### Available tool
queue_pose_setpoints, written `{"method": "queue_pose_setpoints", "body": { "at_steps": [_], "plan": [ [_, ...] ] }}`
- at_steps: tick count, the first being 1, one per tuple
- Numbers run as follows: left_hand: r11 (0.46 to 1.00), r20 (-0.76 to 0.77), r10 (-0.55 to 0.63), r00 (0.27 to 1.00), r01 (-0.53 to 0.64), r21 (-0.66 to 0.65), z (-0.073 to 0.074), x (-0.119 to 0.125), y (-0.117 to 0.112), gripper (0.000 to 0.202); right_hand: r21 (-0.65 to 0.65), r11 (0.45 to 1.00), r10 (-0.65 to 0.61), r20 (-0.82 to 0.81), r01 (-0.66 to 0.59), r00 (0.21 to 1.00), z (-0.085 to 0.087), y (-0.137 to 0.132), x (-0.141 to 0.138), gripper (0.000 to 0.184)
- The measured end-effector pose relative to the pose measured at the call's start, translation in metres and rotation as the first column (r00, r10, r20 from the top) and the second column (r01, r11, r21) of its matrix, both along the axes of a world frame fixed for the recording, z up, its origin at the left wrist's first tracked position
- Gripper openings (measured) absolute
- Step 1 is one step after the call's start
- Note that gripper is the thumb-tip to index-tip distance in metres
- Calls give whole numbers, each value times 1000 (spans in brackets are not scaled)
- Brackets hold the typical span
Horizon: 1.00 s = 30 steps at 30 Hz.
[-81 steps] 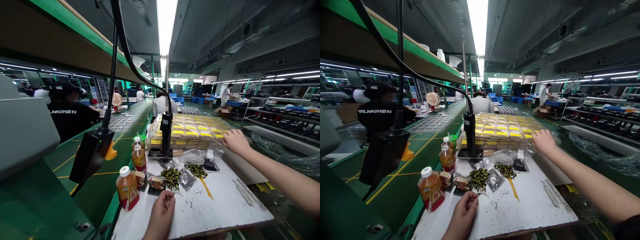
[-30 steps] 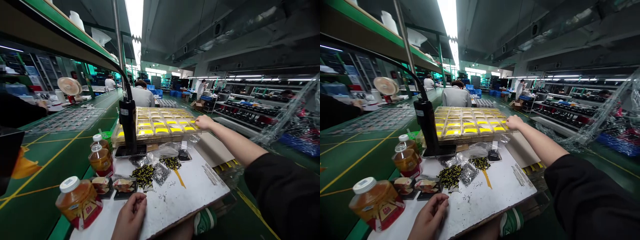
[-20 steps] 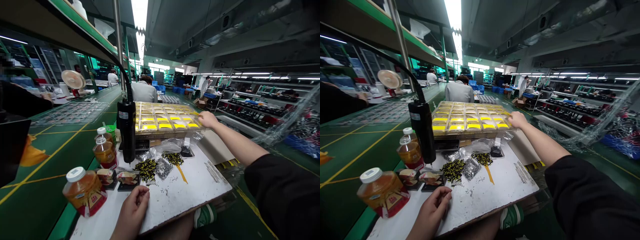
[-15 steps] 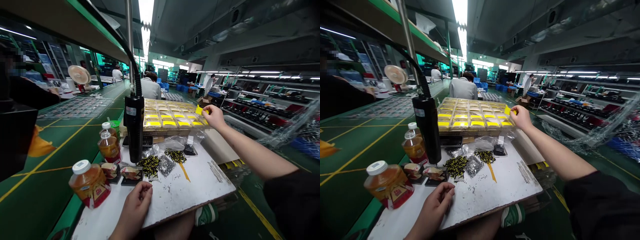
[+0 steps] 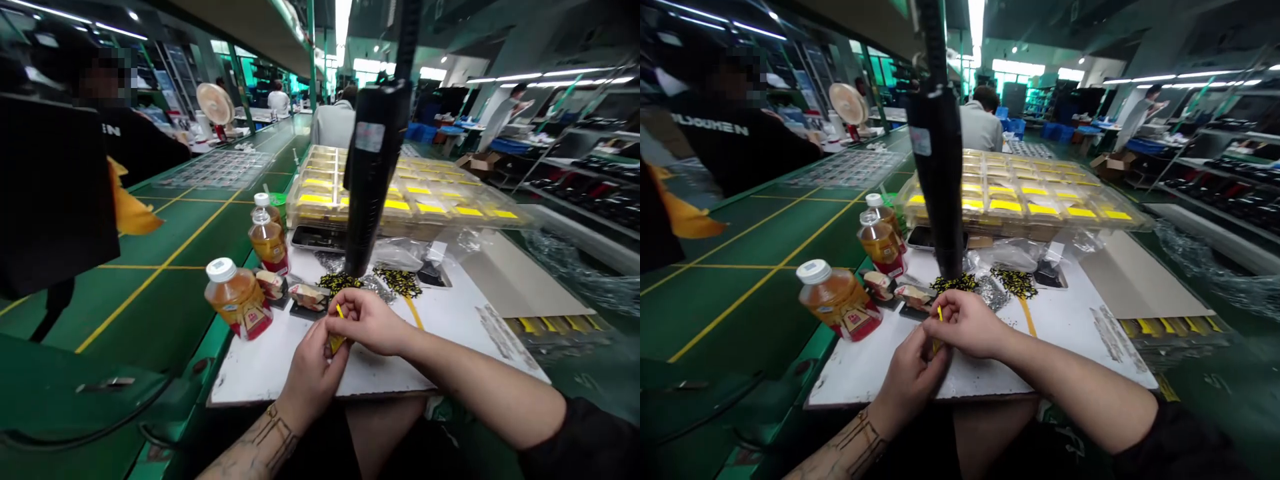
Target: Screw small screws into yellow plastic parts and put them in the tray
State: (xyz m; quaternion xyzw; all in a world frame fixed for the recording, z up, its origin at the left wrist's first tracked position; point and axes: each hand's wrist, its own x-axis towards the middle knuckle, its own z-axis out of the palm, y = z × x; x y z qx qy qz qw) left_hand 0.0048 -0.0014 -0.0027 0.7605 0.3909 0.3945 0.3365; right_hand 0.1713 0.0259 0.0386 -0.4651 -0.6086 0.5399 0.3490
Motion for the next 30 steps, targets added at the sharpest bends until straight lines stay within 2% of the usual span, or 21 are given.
{"method": "queue_pose_setpoints", "body": {
  "at_steps": [3,7,9,11,15,17,20,22,27,30],
  "plan": [
    [989,68,32,997,-21,-150,-2,-1,-1,22,-15,1000,4,-242,-8,970,-5,5,3,45],
    [909,242,134,961,-21,-417,-5,0,-4,27,18,995,-96,-205,102,974,-10,10,18,35],
    [876,280,153,948,2,-483,-3,0,-3,26,1,995,-94,-207,96,974,-11,10,21,29],
    [841,342,170,924,45,-539,-2,-2,1,23,-39,999,-37,-232,29,972,-11,8,20,27],
    [799,495,71,866,247,-548,-3,-7,6,20,-113,974,149,-330,-195,932,-11,3,14,33],
    [780,534,59,843,295,-552,-3,-9,7,25,-101,954,221,-399,-282,890,-11,2,12,30],
    [754,563,83,823,318,-576,-3,-11,8,29,-105,929,263,-486,-355,834,-13,1,10,27],
    [733,574,90,814,336,-592,-3,-11,8,28,-122,926,251,-508,-357,824,-15,1,10,30],
    [692,643,125,756,398,-602,1,-11,11,28,-156,955,168,-414,-252,894,-18,5,11,35],
    [668,654,158,739,408,-623,6,-11,15,30,-168,940,200,-431,-296,880,-19,9,13,40]
  ]
}}
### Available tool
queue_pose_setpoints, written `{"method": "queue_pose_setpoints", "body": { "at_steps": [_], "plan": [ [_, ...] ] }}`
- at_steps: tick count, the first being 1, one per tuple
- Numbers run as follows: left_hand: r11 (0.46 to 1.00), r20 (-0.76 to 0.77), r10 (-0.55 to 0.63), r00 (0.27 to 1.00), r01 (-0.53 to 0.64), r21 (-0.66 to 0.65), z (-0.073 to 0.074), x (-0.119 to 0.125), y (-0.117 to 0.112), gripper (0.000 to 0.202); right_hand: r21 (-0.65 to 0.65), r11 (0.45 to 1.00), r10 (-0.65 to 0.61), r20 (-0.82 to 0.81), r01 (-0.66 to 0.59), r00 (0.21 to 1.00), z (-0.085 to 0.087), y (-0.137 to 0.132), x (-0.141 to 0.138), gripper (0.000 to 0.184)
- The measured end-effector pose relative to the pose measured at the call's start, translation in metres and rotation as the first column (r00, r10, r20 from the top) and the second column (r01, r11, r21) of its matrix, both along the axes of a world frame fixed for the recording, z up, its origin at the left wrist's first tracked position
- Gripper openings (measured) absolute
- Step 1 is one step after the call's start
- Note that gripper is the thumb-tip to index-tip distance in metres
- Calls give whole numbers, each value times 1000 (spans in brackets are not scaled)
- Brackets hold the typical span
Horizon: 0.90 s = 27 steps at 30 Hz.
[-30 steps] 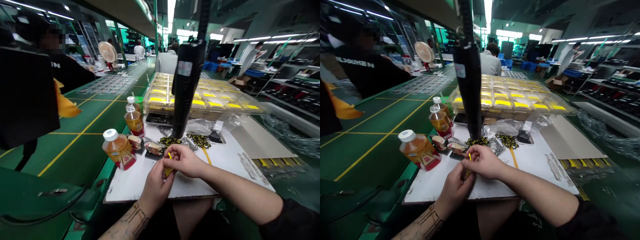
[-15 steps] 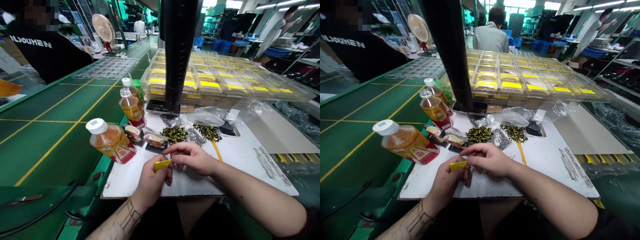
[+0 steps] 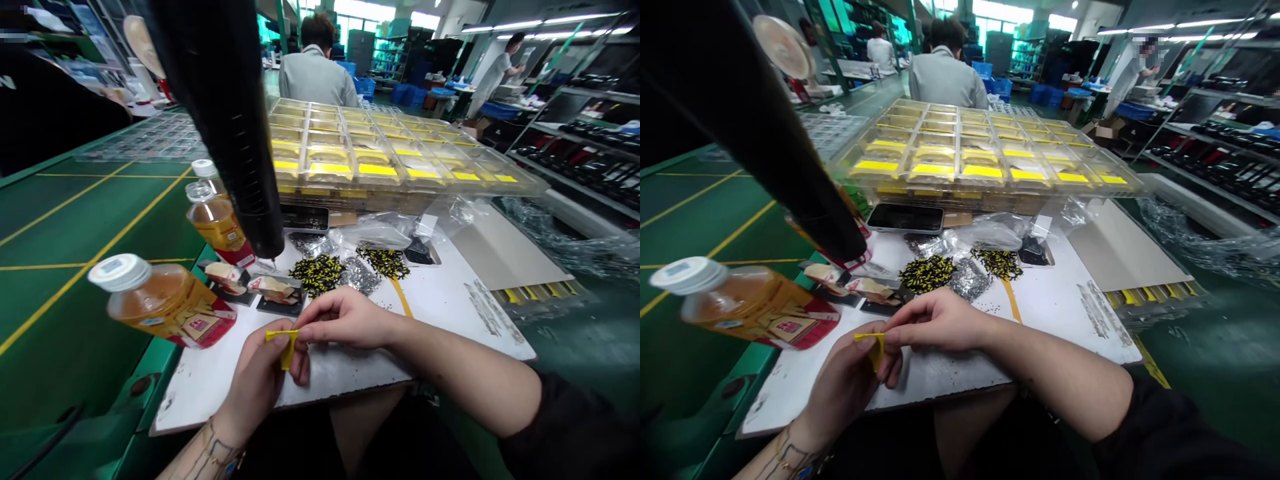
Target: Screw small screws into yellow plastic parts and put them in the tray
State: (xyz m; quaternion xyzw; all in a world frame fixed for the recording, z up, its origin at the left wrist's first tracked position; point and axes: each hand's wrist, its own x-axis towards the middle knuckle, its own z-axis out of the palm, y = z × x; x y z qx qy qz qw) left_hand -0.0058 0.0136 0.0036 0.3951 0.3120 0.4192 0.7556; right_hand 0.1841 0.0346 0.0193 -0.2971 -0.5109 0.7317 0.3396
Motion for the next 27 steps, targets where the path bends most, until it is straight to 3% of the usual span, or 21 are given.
{"method": "queue_pose_setpoints", "body": {
  "at_steps": [4,8,17,21,23,24,25,27],
  "plan": [
    [996,5,-48,999,48,-75,6,-2,4,42,117,987,109,-12,-107,994,-1,4,1,40],
    [992,-33,-71,997,68,-104,9,-5,6,42,232,970,63,65,-76,996,1,7,2,43],
    [995,-98,-48,994,39,-97,12,-2,3,42,137,986,92,54,-99,994,-7,5,-3,56],
    [998,-132,19,991,-27,-55,12,0,2,38,158,987,-40,171,13,984,9,11,10,56],
    [997,-204,54,978,-63,-36,9,1,2,39,278,947,-262,370,163,891,26,18,29,46],
    [997,-249,66,966,-73,-21,7,1,2,41,388,895,-403,497,219,769,35,22,41,41],
    [997,-295,80,952,-82,5,5,2,2,44,500,835,-533,629,230,566,42,26,53,36],
    [994,-370,108,923,-88,71,2,2,1,49,577,774,-633,699,260,333,52,33,79,29]
  ]
}}
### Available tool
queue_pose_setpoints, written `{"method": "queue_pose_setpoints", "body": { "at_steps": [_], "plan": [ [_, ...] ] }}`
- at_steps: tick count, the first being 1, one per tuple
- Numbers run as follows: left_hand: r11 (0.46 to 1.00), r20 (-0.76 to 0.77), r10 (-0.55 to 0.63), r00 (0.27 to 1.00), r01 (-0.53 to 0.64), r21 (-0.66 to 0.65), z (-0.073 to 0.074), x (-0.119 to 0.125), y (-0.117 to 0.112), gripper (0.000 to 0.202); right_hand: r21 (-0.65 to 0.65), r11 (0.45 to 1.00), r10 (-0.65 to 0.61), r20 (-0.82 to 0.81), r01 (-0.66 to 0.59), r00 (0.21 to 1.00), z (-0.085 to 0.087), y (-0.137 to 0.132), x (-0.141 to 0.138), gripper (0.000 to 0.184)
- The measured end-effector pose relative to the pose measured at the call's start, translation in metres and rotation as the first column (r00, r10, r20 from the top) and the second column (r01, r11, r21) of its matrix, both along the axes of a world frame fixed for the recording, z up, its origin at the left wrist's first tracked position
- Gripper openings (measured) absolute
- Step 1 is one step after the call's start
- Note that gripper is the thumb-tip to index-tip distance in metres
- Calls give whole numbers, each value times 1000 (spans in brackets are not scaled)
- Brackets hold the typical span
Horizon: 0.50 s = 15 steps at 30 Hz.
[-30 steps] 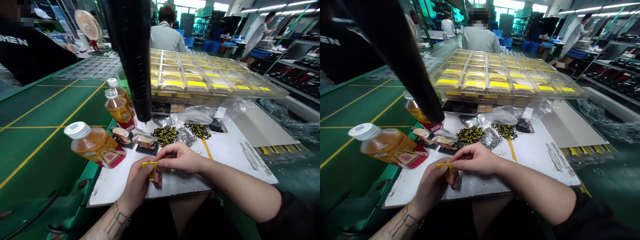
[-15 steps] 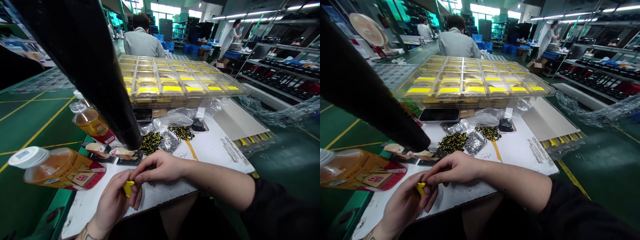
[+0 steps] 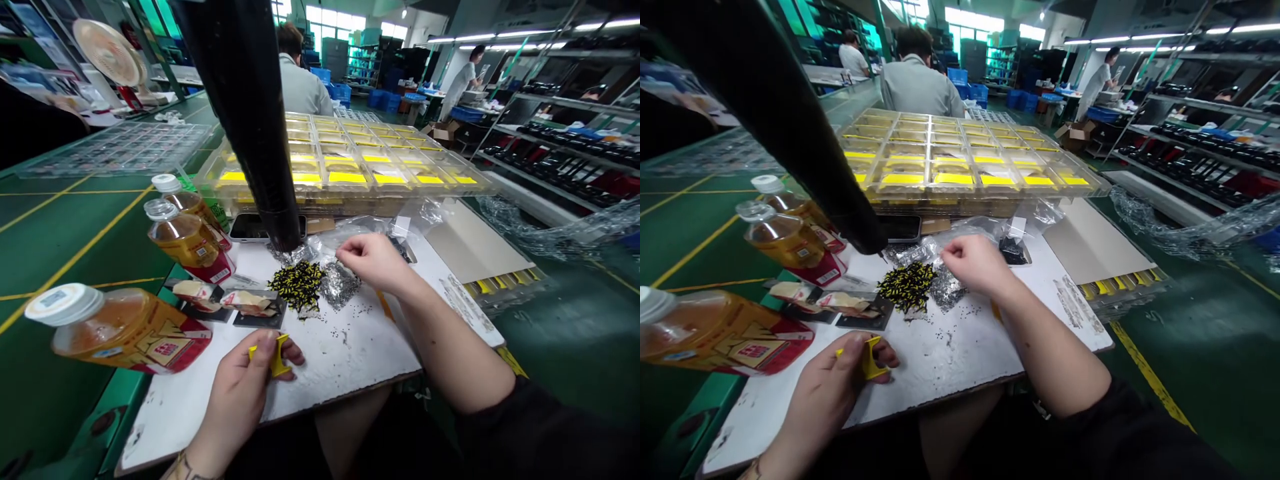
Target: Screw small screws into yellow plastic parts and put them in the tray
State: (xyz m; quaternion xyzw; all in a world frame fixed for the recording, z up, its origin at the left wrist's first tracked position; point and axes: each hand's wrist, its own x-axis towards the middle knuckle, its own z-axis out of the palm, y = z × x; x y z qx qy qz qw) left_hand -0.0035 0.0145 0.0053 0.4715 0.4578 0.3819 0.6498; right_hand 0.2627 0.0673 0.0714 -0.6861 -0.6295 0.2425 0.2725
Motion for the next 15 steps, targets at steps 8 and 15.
{"method": "queue_pose_setpoints", "body": {
  "at_steps": [8,15],
  "plan": [
    [990,-84,122,989,-115,75,0,4,-4,49,-155,978,-84,329,141,940,-23,10,29,8],
    [953,-29,238,971,-227,201,-7,4,-7,44,-133,985,-88,183,114,979,-20,12,30,7]
  ]
}}
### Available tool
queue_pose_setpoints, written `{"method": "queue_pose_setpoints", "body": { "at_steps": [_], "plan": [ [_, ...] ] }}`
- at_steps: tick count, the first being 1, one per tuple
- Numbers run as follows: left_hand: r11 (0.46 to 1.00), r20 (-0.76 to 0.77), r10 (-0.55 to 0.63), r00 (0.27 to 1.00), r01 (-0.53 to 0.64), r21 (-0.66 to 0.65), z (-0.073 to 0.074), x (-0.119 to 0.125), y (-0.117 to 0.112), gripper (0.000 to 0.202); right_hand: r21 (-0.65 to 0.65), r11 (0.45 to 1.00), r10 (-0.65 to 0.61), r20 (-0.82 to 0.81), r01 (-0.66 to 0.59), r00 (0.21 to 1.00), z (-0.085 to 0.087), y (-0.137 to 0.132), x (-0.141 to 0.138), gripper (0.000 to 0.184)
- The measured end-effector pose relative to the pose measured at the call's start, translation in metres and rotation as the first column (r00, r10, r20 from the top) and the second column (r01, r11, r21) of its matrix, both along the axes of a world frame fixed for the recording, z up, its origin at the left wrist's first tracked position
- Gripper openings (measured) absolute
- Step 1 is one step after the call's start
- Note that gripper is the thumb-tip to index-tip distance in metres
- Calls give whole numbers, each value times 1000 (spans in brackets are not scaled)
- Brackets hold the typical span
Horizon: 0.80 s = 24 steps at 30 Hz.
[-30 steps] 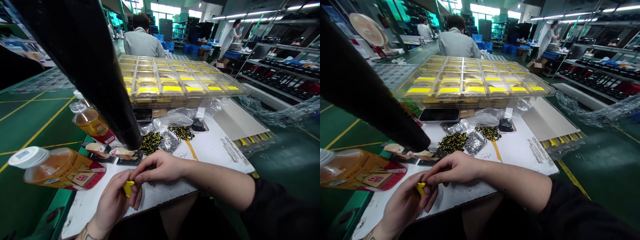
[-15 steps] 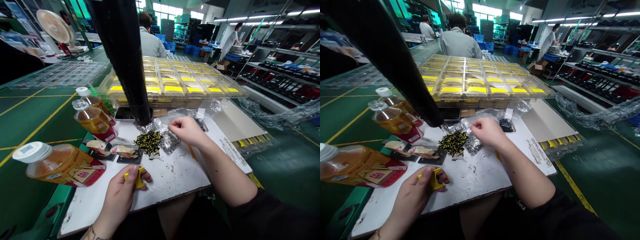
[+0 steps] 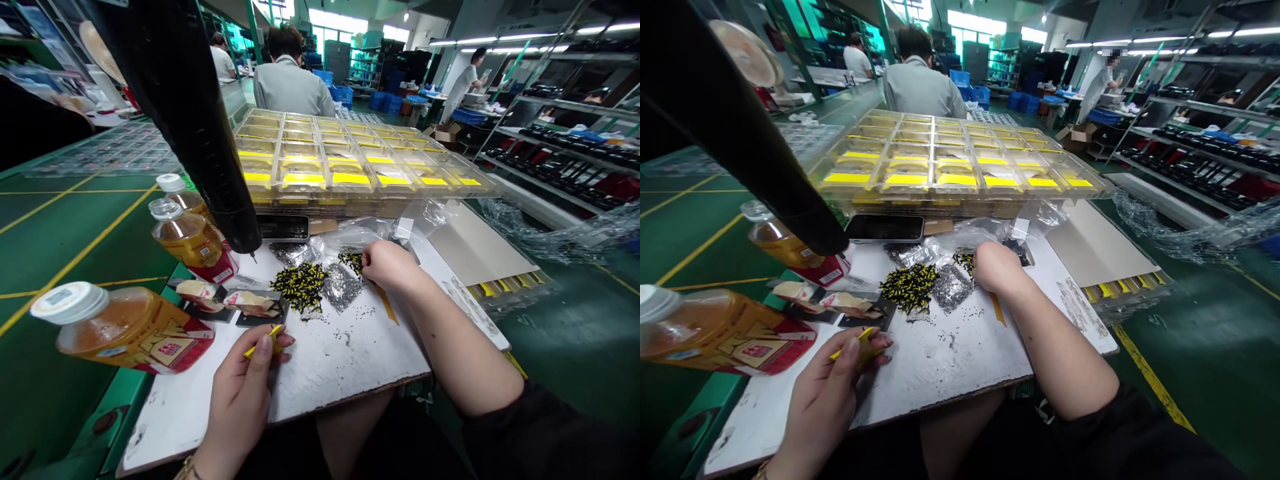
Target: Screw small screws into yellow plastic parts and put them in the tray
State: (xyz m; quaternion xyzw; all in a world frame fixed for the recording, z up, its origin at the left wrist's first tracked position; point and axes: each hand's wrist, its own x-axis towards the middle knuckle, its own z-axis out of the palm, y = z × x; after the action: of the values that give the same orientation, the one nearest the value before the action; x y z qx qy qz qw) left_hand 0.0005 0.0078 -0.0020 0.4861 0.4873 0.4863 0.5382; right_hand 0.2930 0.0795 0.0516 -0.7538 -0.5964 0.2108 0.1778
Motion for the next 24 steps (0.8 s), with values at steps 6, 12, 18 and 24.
{"method": "queue_pose_setpoints", "body": {
  "at_steps": [6,12,18,24],
  "plan": [
    [993,-88,2,996,8,119,-7,-1,0,36,20,985,158,-519,-172,840,-5,-3,-29,26],
    [997,-37,-54,998,56,57,-6,2,2,37,-52,901,179,-860,-431,478,-26,-27,-82,51],
    [997,-33,-45,998,47,66,2,3,3,33,-14,902,164,-912,-430,375,-31,-34,-94,38],
    [993,-17,-22,1000,24,116,-1,4,4,31,14,928,235,-799,-373,553,-19,-37,-91,39]
  ]
}}
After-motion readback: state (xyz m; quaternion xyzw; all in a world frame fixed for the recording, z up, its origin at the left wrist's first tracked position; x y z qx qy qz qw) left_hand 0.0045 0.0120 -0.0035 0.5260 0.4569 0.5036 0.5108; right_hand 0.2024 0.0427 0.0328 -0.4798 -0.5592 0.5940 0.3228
